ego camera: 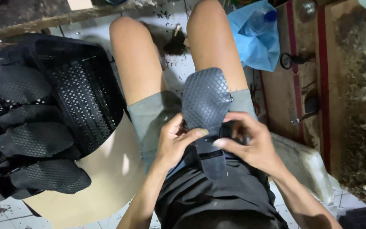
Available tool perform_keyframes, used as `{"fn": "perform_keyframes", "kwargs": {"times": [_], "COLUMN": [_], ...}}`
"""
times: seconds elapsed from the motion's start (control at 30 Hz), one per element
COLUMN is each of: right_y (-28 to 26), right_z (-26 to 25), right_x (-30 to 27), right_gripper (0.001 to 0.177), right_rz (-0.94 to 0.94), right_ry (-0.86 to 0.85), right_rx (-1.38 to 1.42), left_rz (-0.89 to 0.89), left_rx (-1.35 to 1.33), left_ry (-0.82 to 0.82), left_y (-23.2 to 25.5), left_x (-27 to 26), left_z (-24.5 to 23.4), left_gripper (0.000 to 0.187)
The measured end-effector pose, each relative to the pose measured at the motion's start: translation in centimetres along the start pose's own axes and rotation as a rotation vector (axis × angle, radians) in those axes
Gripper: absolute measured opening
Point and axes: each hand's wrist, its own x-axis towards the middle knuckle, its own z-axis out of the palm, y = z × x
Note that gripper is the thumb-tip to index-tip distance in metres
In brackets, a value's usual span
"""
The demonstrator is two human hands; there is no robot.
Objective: Assembling sandals by attaching straps and soles using adhesive and hand tools
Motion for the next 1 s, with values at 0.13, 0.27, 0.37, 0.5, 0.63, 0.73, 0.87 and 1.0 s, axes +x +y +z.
{"fn": "perform_keyframes", "kwargs": {"times": [0.13, 0.27, 0.37, 0.5, 0.63, 0.73, 0.87, 1.0], "right_y": [3.0, 2.0, 3.9, 3.7, 3.7, 4.1, 3.5, 3.1], "right_z": [0.4, 0.5, -0.2, -0.5, -0.7, -0.4, 0.1, 0.4], "right_x": [0.1, 0.3, 0.6, 0.6, 0.8, 0.9, 0.5, 0.9], "right_gripper": [0.040, 0.032, 0.027, 0.022, 0.020, 0.016, 0.015, 0.006], "right_rz": [0.029, -0.031, -0.056, 0.023, 0.003, 0.043, -0.016, 0.004], "right_ry": [-0.181, -0.178, -0.191, -0.193, -0.255, -0.205, -0.152, -0.129], "right_rx": [-0.115, -0.104, -0.042, 0.064, 0.114, 0.221, 0.258, 0.409], "left_rz": [0.004, 0.085, 0.126, 0.101, 0.129, 0.124, 0.163, 0.191], "left_rx": [0.034, 0.088, 0.159, 0.131, 0.092, 0.097, 0.209, 0.199], "left_ry": [-0.135, -0.088, -0.101, -0.255, -0.243, -0.247, -0.150, -0.123], "left_y": [1.6, 0.2, -1.2, 1.3, 0.7, 1.9, 2.4, 4.0], "left_x": [-0.8, -1.2, -0.5, -0.8, -1.1, -1.0, -1.1, -1.3], "left_z": [0.8, 0.5, -0.2, 0.7, 0.7, 1.1, 1.6, 2.8], "left_gripper": [0.030, 0.020, 0.016, 0.031, 0.033, 0.037, 0.018, 0.019]}}
